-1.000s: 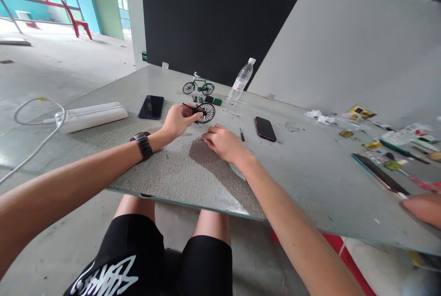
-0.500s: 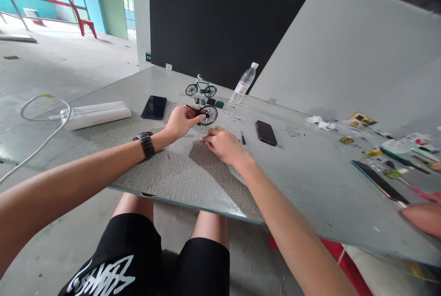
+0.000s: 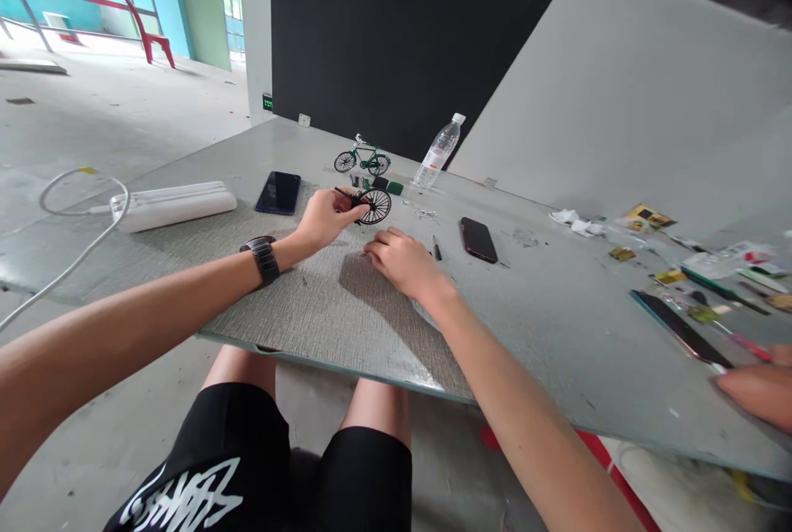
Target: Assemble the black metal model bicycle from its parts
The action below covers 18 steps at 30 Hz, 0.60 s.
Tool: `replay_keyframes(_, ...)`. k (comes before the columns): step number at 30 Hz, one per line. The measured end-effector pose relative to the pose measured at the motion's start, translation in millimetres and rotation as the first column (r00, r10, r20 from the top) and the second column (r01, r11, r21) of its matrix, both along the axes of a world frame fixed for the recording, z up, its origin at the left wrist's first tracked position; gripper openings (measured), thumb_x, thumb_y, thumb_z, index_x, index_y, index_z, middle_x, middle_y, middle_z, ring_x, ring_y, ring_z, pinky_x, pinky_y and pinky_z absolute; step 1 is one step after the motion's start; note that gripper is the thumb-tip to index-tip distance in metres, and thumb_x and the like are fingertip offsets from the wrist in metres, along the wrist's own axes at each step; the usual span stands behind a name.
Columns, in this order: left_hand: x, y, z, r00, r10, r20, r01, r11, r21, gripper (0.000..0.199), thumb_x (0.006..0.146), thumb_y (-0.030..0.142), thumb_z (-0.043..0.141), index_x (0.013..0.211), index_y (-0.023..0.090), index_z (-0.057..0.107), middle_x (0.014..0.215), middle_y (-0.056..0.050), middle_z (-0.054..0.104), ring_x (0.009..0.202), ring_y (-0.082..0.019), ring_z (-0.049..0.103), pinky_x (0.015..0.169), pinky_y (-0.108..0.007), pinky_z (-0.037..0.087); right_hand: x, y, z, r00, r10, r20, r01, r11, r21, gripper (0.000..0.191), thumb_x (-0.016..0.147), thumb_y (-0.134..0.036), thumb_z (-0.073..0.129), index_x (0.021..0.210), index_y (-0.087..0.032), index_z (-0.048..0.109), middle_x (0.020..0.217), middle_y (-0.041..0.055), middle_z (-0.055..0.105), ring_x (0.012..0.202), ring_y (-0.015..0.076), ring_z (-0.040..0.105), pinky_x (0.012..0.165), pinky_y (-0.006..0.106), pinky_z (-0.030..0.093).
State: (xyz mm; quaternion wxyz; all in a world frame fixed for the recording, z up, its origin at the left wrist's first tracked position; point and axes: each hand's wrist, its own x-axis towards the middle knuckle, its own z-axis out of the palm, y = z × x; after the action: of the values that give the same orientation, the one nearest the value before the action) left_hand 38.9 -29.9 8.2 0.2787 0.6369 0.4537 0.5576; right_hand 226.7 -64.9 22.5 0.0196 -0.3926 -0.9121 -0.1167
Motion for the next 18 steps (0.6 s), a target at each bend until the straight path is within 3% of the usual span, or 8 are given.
replay_keyframes(8, -0.2, 2.9, -1.4, 1.0, -0.003, 0.001, 0.003, 1.0, 0.004, 0.023, 0.078, 0.036, 0.074, 0.081, 0.013, 0.071, 0.061, -0.003, 0.063, 0.055, -0.013, 0.052, 0.049, -0.025, 0.04, 3.6, 1.6, -0.9, 0.996, -0.015, -0.086, 0.012, 0.999, -0.03, 0.027, 0.103, -0.017, 0.043, 0.112, -0.016, 0.068, 0.111, 0.0113, 0.067, 0.109, 0.0218, 0.059, 0.09, 0.033, 0.046)
replay_keyframes(18, -0.3, 2.2, -0.9, 1.0, -0.021, 0.017, 0.021, 1.0, -0.014, 0.023, 0.077, 0.035, 0.074, 0.084, 0.014, 0.069, 0.066, -0.004, 0.067, 0.057, -0.014, 0.056, 0.051, -0.026, 0.042, 6.9, 1.1, 2.6, 0.998, -0.003, -0.062, -0.002, 0.998, -0.069, 0.025, 0.102, -0.02, 0.048, 0.111, -0.018, 0.072, 0.108, 0.0084, 0.071, 0.108, 0.0209, 0.062, 0.087, 0.03, 0.047)
